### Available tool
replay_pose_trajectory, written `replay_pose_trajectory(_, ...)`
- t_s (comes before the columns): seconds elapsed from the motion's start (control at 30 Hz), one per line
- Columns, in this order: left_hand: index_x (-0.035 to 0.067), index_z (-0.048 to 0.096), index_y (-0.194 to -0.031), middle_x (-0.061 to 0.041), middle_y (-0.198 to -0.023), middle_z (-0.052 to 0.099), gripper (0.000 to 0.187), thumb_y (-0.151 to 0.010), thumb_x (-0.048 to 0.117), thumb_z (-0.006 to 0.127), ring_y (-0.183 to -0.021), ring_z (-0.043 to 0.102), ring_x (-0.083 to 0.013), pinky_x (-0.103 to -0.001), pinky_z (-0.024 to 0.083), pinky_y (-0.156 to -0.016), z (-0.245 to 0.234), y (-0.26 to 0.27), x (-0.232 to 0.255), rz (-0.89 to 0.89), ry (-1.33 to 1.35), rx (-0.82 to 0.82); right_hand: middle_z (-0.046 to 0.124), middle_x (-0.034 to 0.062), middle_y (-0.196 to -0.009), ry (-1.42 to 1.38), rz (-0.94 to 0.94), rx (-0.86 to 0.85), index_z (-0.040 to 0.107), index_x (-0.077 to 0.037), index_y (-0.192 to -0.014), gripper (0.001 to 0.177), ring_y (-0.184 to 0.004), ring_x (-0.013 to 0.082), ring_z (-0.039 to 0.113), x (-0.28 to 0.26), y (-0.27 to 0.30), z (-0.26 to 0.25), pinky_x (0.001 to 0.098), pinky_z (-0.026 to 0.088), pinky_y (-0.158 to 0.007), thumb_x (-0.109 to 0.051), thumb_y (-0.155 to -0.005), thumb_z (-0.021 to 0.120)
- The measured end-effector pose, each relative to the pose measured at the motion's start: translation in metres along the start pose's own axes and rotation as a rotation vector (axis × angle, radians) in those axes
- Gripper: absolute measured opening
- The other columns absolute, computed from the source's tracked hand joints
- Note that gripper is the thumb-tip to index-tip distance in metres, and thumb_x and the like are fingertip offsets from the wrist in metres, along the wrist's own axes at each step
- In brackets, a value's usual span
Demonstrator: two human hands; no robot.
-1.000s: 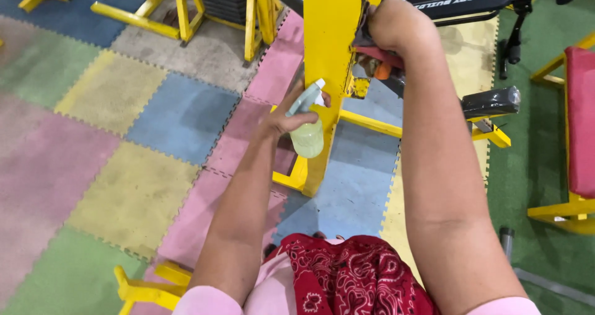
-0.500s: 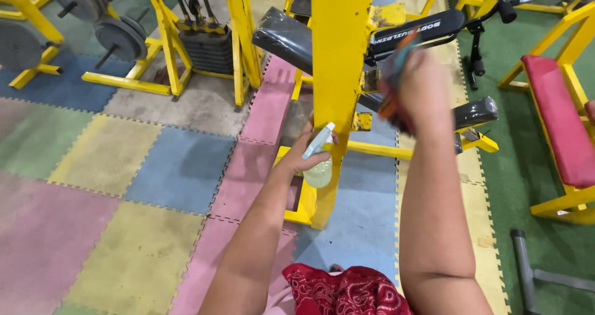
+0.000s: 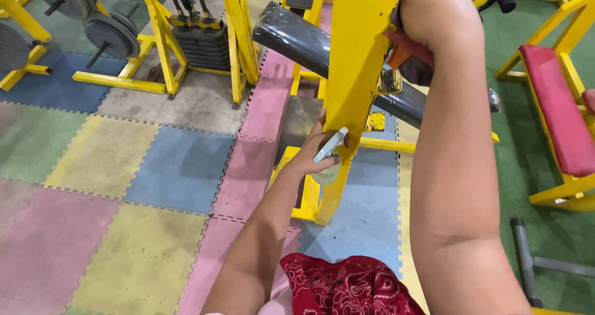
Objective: Spraying and wiping down various gym machines, benches, and weight plates with a cleaning solution and cloth.
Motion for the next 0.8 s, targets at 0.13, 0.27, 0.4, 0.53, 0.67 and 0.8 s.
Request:
replay_pose_trajectory(0.13, 0.020, 0.070, -0.108, -0.023, -0.164, 0.029, 0.050, -0.061, 0.011, 0.082, -0.157, 0.015, -0.0418, -0.049, 0.026, -0.125, -0.002, 0.001, -0.002, 0.016, 0.015, 0.018, 0.069, 0.0292, -0.101, -0.078, -0.022, 0.105, 0.069, -0.001, -0.113, 0.031, -0.089, 0.0503, 0.065, 0.014, 0.010, 0.012, 0.0565, 0.052, -0.076, -0.026, -0.112, 0.051)
replay_pose_trajectory(0.27, 0.020, 0.070, -0.109, -0.022, -0.164, 0.035, 0.047, -0.065, 0.014, 0.083, -0.161, 0.014, -0.0422, -0.048, 0.027, -0.127, 0.004, 0.000, -0.015, 0.021, -0.018, -0.006, 0.068, 0.0276, -0.114, -0.290, -0.003, 0.511, 0.064, 0.003, -0.115, 0.026, -0.106, 0.0485, 0.064, -0.017, 0.068, -0.018, 0.0518, 0.053, -0.091, -0.020, -0.112, 0.051)
replay_pose_trajectory(0.4, 0.018, 0.069, -0.113, -0.024, -0.166, 0.032, 0.047, -0.067, 0.016, 0.083, -0.162, 0.012, -0.0434, -0.048, 0.026, -0.129, 0.007, 0.003, -0.021, 0.090, 0.033, -0.006, 0.050, 0.0264, -0.147, -0.403, -0.210, 0.739, 0.057, 0.005, -0.134, 0.027, -0.139, 0.0500, 0.044, -0.030, 0.126, -0.013, 0.0491, 0.041, -0.117, -0.008, -0.112, 0.049)
replay_pose_trajectory(0.53, 0.014, 0.070, -0.116, -0.027, -0.166, 0.031, 0.049, -0.068, 0.016, 0.083, -0.161, 0.012, -0.0469, -0.048, 0.026, -0.129, 0.012, 0.007, -0.033, 0.114, -0.001, -0.011, 0.043, 0.0232, -0.160, -0.252, -0.362, 0.699, 0.059, -0.001, -0.134, 0.025, -0.154, 0.0485, 0.029, -0.038, 0.171, 0.043, 0.0507, 0.027, -0.130, -0.005, -0.111, 0.053)
replay_pose_trajectory(0.67, 0.005, 0.065, -0.132, -0.032, -0.161, 0.023, 0.065, -0.071, 0.019, 0.081, -0.153, 0.027, -0.0467, -0.048, 0.031, -0.125, 0.018, 0.017, -0.052, -0.003, -0.007, -0.023, 0.059, 0.0135, -0.147, 0.006, -0.445, 0.430, 0.068, -0.005, -0.138, 0.037, -0.146, 0.0362, 0.044, -0.048, 0.207, 0.095, 0.0567, 0.024, -0.125, -0.011, -0.102, 0.062)
replay_pose_trajectory(0.8, 0.002, 0.063, -0.125, -0.034, -0.168, 0.016, 0.054, -0.075, 0.016, 0.080, -0.155, 0.026, -0.0509, -0.050, 0.035, -0.120, 0.014, 0.043, -0.029, 0.092, -0.008, 0.084, 0.061, 0.0139, -0.147, -0.063, -0.571, 0.231, 0.067, 0.000, -0.123, 0.026, -0.146, 0.0317, 0.049, -0.033, 0.239, 0.102, 0.0528, 0.027, -0.127, -0.014, -0.101, 0.065)
Point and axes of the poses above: each hand's wrist, its own y-axis away from the middle knuckle, its own z-axis out of the palm, x = y × z, the point moved 10 cm from there along -y, towards the middle knuckle
